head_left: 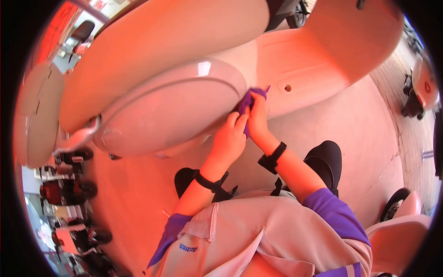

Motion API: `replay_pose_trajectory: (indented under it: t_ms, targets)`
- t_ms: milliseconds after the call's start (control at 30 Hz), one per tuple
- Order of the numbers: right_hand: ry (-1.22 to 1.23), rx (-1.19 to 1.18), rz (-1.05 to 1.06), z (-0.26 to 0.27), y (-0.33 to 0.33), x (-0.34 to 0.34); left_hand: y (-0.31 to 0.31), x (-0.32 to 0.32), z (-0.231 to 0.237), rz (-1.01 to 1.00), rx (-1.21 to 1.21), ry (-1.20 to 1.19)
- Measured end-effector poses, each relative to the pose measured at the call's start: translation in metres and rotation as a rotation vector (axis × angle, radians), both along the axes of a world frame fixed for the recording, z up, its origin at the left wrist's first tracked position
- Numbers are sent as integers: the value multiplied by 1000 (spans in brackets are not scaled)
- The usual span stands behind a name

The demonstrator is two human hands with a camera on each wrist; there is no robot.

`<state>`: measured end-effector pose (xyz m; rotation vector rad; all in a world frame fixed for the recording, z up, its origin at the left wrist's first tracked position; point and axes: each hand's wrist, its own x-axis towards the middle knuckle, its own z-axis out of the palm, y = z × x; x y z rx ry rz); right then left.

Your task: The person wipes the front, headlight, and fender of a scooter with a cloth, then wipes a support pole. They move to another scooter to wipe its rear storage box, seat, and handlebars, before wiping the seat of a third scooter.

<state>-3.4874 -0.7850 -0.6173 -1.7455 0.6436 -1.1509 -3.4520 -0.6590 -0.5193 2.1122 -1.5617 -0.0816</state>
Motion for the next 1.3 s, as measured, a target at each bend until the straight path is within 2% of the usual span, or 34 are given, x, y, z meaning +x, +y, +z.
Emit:
replay_pose_trajectory:
  t_ms: [33,100,167,200,267,300,333,433,500,533,633,733,800,833,867,933,1000,1033,1067,1100,1133,1167,1233,1300]
  targets:
    - [58,59,16,-1,8,-9,6,-2,-12,12,57,95]
    - [259,365,140,19,6,-26,10,-11,-23,25,74,231]
    - [131,293,47,28,-2,-20,11,-27,-15,41,5,307]
    - [-50,340,66,55,0,-17,9,-31,-9,2,-173,269]
    - [-191,132,57,113,15,-18,10,-27,9,-40,-401,139]
    - [-289,56,69,128,21,-14,13,-23,18,-66,-511,64]
    - [-273,-86,80,135,27,-9,16,-20,25,-31,-592,-30]
    - [-196,-460,115,140,36,9,37,-4,21,97,-583,-50]
    - [-71,-618,5,106,45,13,52,3,-6,152,-580,4]
    - [-35,-631,37,83,50,11,56,6,-24,187,-586,26]
    - [186,-551,258,43,72,-7,59,-1,-86,423,-300,394]
    - [102,-447,405,83,67,-17,67,-6,-52,365,-402,539]
    - [-52,-726,285,132,53,-11,66,2,-8,234,-656,215]
    - [-98,-771,243,157,50,-5,68,5,13,172,-761,56]
    - [-141,-767,208,180,52,2,69,11,28,195,-813,-101]
    - [-132,-879,182,203,60,23,77,27,58,278,-865,-199]
    - [-37,-1061,191,199,71,40,82,42,64,379,-867,-258]
    - [24,-1161,207,184,76,47,88,44,53,399,-846,-226]
    - [50,-1156,222,164,80,46,93,45,34,424,-826,-197]
    - [9,-1206,230,148,83,46,98,44,17,452,-807,-172]
    - [-7,-1217,294,148,96,44,105,35,4,498,-752,-5]
    - [51,-1235,412,127,95,40,109,29,-16,543,-725,89]
    - [112,-1148,656,105,95,37,114,18,-45,615,-664,286]
    - [102,-1345,720,112,95,47,125,17,-51,611,-667,425]
